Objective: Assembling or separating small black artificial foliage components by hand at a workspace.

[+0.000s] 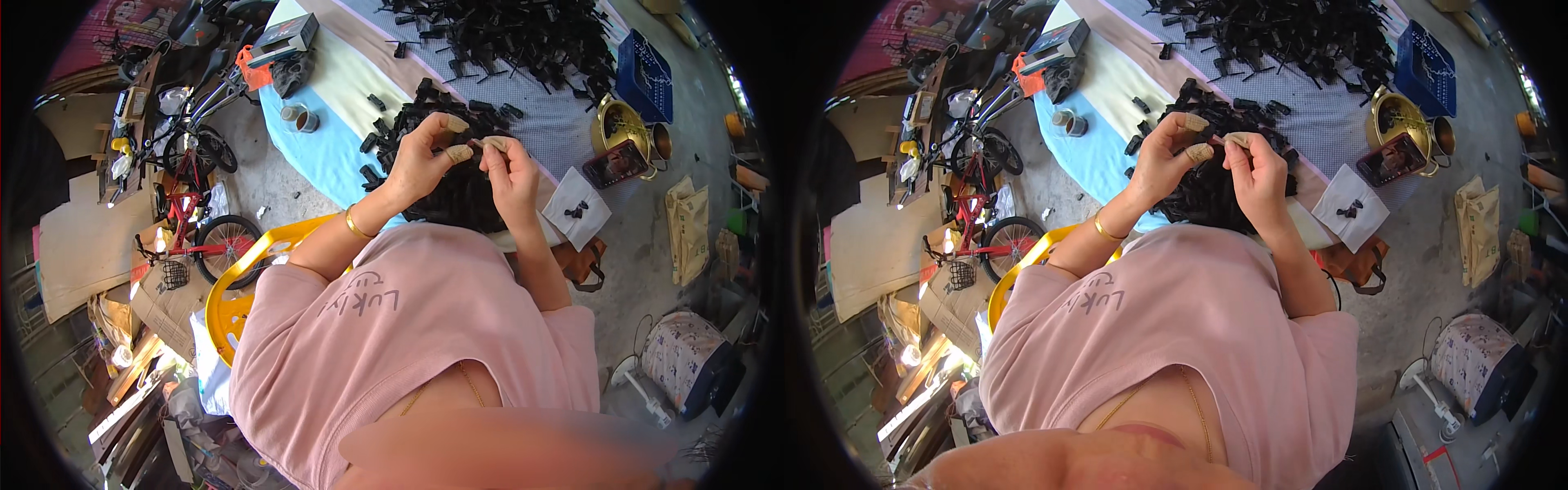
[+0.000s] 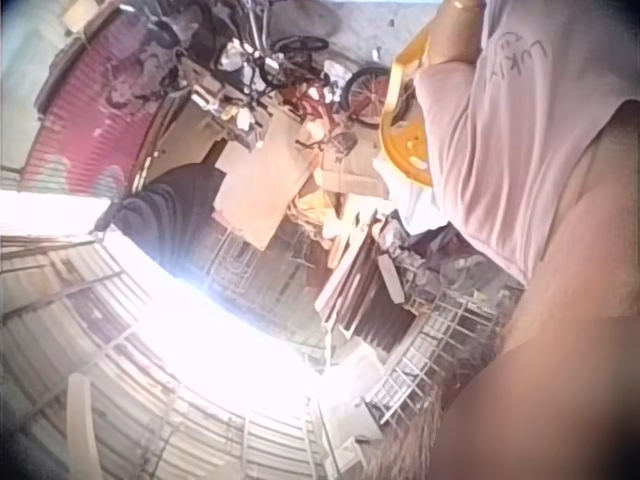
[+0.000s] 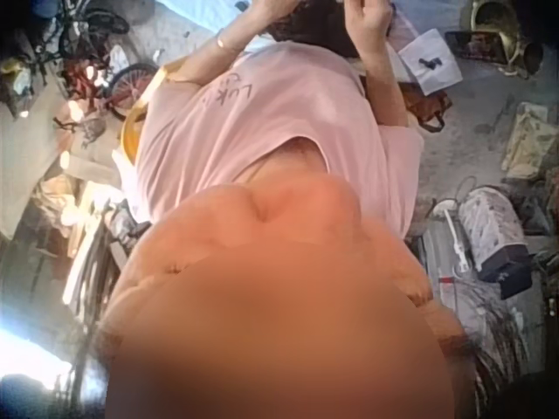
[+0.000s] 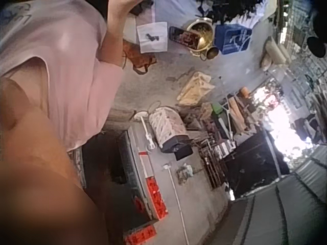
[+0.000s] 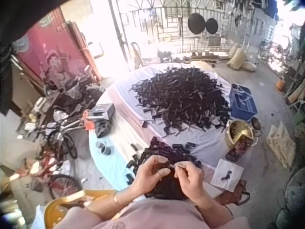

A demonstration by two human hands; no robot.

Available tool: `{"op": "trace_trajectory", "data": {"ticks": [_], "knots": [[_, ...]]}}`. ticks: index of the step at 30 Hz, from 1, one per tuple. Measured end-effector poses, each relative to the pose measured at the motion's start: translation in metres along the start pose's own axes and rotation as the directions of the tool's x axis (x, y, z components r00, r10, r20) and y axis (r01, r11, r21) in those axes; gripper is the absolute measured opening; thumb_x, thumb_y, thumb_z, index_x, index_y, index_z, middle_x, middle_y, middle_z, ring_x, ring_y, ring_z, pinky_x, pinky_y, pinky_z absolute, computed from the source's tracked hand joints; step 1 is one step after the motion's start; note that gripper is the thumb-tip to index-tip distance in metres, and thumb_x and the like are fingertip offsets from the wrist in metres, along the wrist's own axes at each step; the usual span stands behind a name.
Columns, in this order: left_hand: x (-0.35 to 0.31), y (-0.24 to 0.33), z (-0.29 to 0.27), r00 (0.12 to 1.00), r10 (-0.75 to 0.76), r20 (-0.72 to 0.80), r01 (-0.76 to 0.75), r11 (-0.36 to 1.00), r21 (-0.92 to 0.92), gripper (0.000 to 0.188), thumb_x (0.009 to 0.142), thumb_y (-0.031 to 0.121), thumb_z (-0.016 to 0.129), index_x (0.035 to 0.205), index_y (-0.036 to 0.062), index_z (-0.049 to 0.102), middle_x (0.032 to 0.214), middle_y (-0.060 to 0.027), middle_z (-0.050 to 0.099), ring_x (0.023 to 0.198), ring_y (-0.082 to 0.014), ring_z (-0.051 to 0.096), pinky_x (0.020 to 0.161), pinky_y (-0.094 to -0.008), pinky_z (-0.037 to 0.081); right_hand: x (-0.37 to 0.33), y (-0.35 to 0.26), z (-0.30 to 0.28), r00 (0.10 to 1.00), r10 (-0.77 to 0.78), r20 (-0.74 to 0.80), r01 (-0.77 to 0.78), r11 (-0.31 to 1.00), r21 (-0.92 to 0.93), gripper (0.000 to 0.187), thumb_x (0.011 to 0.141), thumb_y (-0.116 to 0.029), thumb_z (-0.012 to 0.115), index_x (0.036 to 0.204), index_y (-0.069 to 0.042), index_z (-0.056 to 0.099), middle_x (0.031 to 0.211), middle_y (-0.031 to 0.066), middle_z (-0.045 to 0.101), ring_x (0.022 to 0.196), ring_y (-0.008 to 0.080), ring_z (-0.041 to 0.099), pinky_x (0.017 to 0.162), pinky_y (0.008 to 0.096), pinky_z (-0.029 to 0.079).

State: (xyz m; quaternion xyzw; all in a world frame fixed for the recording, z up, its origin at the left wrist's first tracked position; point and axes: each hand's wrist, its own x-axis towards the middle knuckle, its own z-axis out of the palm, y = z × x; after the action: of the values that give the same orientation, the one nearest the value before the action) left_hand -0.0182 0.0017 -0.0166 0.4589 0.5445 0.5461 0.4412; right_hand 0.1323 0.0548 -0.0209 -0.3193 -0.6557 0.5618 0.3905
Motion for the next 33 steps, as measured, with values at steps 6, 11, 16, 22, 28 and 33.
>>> {"op": "trace_trajectory", "data": {"ticks": [6,11,16,22,28,33], "knots": [[-0.003,0.006,0.001,1.000,-0.017,0.024,0.017,1.000,0.022,0.030,0.077,0.003,0.065,0.102,0.0001,0.049,0.094,-0.0053,0.059,0.088,-0.0118,0.057,0.079,-0.0254,0.046,0.000,-0.007,0.001,0.997,0.037,0.067,-0.038,0.999,0.022,0.010,0.088,-0.011,0.051,0.090,-0.002,0.056,0.066,-0.0028,0.052,0.051,-0.0007,0.037,0.045,0.0145,0.028],[-0.009,0.018,0.003,0.999,0.025,-0.020,-0.022,0.989,0.145,0.025,0.075,0.003,0.067,0.096,0.0004,0.054,0.090,-0.0050,0.061,0.083,-0.0110,0.058,0.074,-0.0250,0.047,-0.001,-0.009,0.001,0.990,0.091,0.112,-0.099,0.993,0.062,0.010,0.089,-0.011,0.051,0.088,-0.003,0.056,0.064,-0.0029,0.051,0.049,-0.0009,0.036,0.043,0.0145,0.026],[-0.009,0.016,0.007,0.916,0.400,-0.045,-0.339,0.829,0.445,0.016,0.074,0.001,0.066,0.087,0.0003,0.058,0.086,-0.0077,0.063,0.075,-0.0149,0.061,0.064,-0.0259,0.049,-0.001,-0.013,0.002,0.957,0.252,0.144,-0.274,0.947,0.165,0.011,0.089,-0.012,0.049,0.087,-0.004,0.055,0.063,-0.0029,0.050,0.046,-0.0007,0.035,0.039,0.0149,0.024],[-0.008,0.015,0.009,0.982,0.174,-0.075,-0.175,0.984,-0.016,0.019,0.077,-0.002,0.062,0.094,-0.0006,0.053,0.094,-0.0085,0.060,0.082,-0.0143,0.060,0.073,-0.0269,0.049,-0.001,-0.013,0.002,0.982,0.128,0.140,-0.156,0.965,0.211,0.013,0.089,-0.015,0.051,0.091,-0.003,0.056,0.066,-0.0021,0.052,0.050,-0.0003,0.039,0.045,0.0134,0.029],[0.003,0.015,-0.011,0.957,-0.213,0.195,0.286,0.598,-0.749,0.026,0.089,0.018,0.049,0.109,0.0020,0.048,0.106,-0.0110,0.055,0.099,-0.0242,0.056,0.085,-0.0333,0.047,-0.001,-0.015,-0.008,0.998,-0.064,-0.020,0.064,0.997,0.048,0.021,0.073,-0.002,0.069,0.090,0.001,0.058,0.080,0.0015,0.057,0.069,0.0049,0.052,0.057,0.0157,0.039],[-0.004,0.022,0.001,0.914,-0.339,0.221,0.390,0.594,-0.703,0.028,0.090,0.014,0.048,0.117,0.0056,0.046,0.097,-0.0077,0.056,0.091,-0.0193,0.057,0.083,-0.0337,0.048,-0.002,-0.025,-0.009,0.951,-0.308,-0.018,0.308,0.951,0.005,0.012,0.073,0.000,0.068,0.080,0.003,0.058,0.079,0.0052,0.059,0.066,0.0093,0.056,0.057,0.0188,0.044]]}}
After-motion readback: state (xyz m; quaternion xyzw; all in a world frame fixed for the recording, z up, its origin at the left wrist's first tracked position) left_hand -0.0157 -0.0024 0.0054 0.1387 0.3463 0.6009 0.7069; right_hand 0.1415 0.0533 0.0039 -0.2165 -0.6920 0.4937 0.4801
